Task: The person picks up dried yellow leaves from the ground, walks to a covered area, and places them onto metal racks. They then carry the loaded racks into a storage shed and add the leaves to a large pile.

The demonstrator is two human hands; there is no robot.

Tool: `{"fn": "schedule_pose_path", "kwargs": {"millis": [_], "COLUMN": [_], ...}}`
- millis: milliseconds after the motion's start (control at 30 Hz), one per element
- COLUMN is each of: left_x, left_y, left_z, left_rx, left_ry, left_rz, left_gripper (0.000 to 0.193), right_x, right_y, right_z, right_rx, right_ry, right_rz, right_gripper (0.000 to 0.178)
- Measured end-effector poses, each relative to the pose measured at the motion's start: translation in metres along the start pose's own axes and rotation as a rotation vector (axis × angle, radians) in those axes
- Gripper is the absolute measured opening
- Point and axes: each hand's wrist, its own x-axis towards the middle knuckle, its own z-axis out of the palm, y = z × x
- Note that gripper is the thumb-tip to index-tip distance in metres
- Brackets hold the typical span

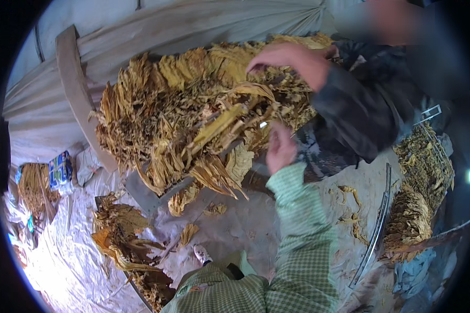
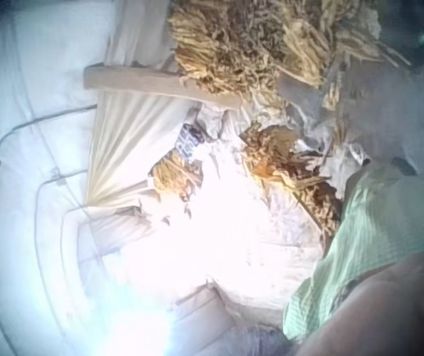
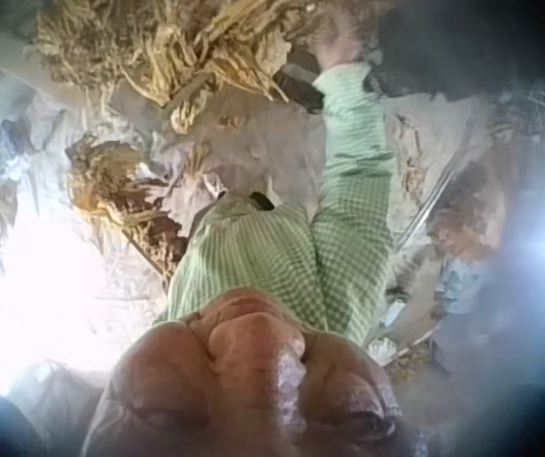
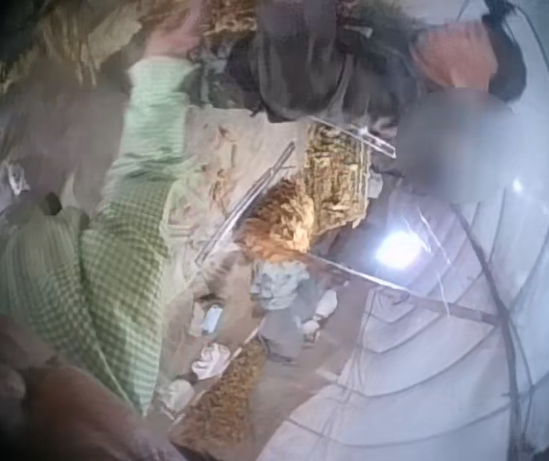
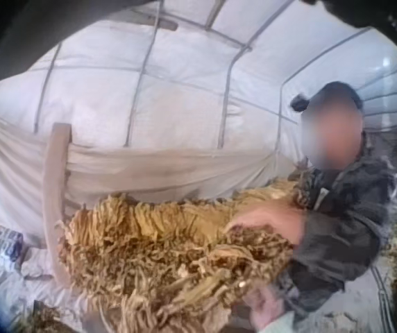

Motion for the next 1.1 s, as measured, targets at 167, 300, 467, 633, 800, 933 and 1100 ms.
{"fn": "schedule_pose_path", "kwargs": {"millis": [167, 300, 467, 633, 800, 933, 1100], "left_x": [-0.007, -0.041, -0.069, -0.099, -0.124, -0.155, -0.192], "left_y": [0.018, 0.020, 0.011, -0.025, -0.088, -0.144, -0.056], "left_z": [0.006, 0.014, 0.022, 0.029, 0.029, 0.025, -0.013], "left_rx": [0.051, 0.109, 0.152, 0.156, 0.158, 0.199, -0.274], "left_ry": [0.013, 0.017, 0.002, 0.019, 0.023, 0.081, -0.084], "left_rz": [0.091, 0.138, 0.213, 0.266, 0.368, 0.499, -0.116], "left_gripper": [0.023, 0.023, 0.024, 0.025, 0.027, 0.028, 0.038], "right_x": [-0.167, -0.299, -0.444, -0.495, -0.551, -0.558, -0.586], "right_y": [0.063, 0.103, 0.139, 0.106, 0.086, 0.025, -0.008], "right_z": [-0.011, -0.039, -0.131, -0.195, -0.212, -0.223, -0.240], "right_rx": [0.167, 0.405, -0.227, -0.285, -0.293, -0.094, -0.073], "right_ry": [-0.453, -0.697, -1.140, -1.238, -1.066, -0.935, -0.914], "right_rz": [0.278, 0.629, 0.412, 0.649, 0.754, 1.117, 1.084], "right_gripper": [0.028, 0.018, 0.024, 0.030, 0.029, 0.027, 0.028]}}
